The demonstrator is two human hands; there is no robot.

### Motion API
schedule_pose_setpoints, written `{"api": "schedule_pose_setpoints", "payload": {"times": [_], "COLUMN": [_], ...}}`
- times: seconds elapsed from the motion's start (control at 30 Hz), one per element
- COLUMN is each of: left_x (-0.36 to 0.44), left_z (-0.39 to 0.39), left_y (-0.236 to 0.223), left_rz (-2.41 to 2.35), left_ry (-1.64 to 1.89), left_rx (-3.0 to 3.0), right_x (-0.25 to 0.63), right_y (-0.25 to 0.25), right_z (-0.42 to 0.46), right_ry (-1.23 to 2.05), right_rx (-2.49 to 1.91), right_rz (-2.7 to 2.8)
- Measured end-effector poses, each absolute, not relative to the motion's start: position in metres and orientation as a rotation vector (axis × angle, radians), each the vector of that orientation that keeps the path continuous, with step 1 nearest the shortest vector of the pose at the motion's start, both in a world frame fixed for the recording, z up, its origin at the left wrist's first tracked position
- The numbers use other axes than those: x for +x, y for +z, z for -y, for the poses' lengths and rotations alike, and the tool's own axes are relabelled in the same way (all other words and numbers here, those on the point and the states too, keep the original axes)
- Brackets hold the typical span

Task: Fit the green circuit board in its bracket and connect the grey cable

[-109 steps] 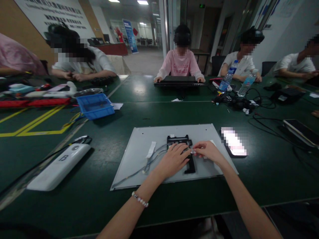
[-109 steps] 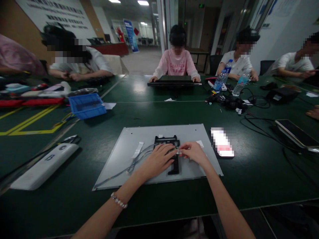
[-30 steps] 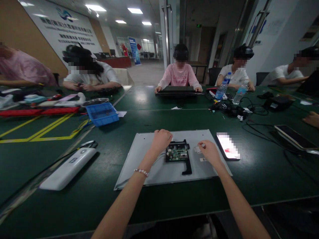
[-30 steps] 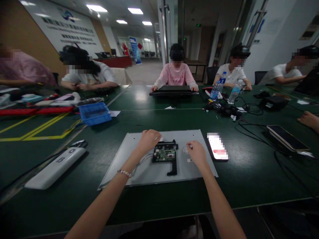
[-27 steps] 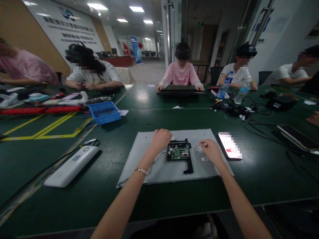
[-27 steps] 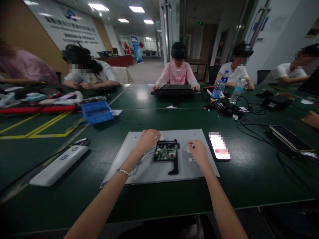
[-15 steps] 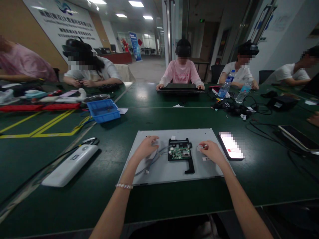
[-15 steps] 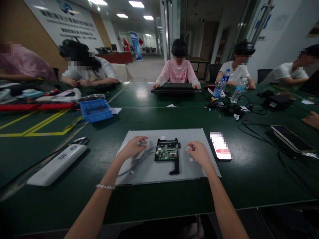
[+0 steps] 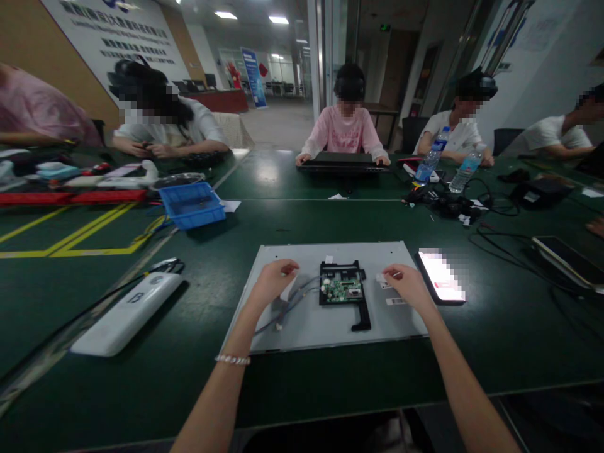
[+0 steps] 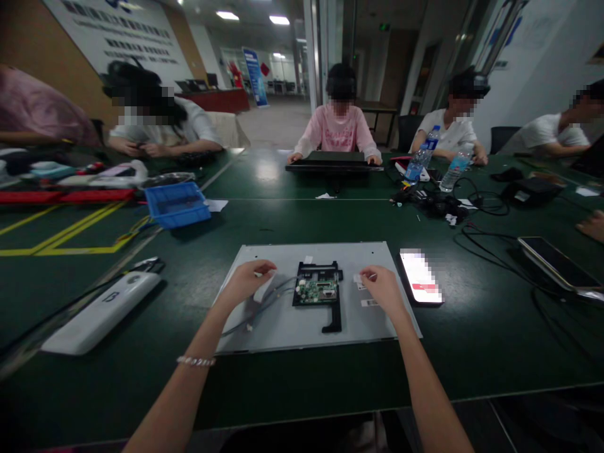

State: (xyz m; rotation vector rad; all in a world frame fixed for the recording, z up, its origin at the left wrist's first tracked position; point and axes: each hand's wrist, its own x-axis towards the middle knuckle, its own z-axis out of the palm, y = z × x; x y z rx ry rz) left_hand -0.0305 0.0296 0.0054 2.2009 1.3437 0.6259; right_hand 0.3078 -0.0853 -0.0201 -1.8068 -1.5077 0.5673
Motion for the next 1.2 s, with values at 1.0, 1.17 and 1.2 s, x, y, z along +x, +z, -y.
{"api": "schedule_pose_setpoints", "payload": {"times": [1.0, 1.17, 1.2], "left_x": [-0.023, -0.028, -0.029], "left_z": [-0.018, -0.004, 0.001], "left_y": [0.017, 0.017, 0.016], "left_rz": [-1.364, -1.393, -1.428], "left_ry": [0.784, 0.750, 0.742], "left_rx": [1.806, 1.939, 1.978], "right_x": [0.279, 0.260, 0.252], "right_y": [-0.009, 0.008, 0.013], "right_z": [0.090, 0.097, 0.100], "right_ry": [0.246, 0.215, 0.222], "right_rx": [-1.619, -1.520, -1.484], "right_rz": [1.649, 1.766, 1.822]}}
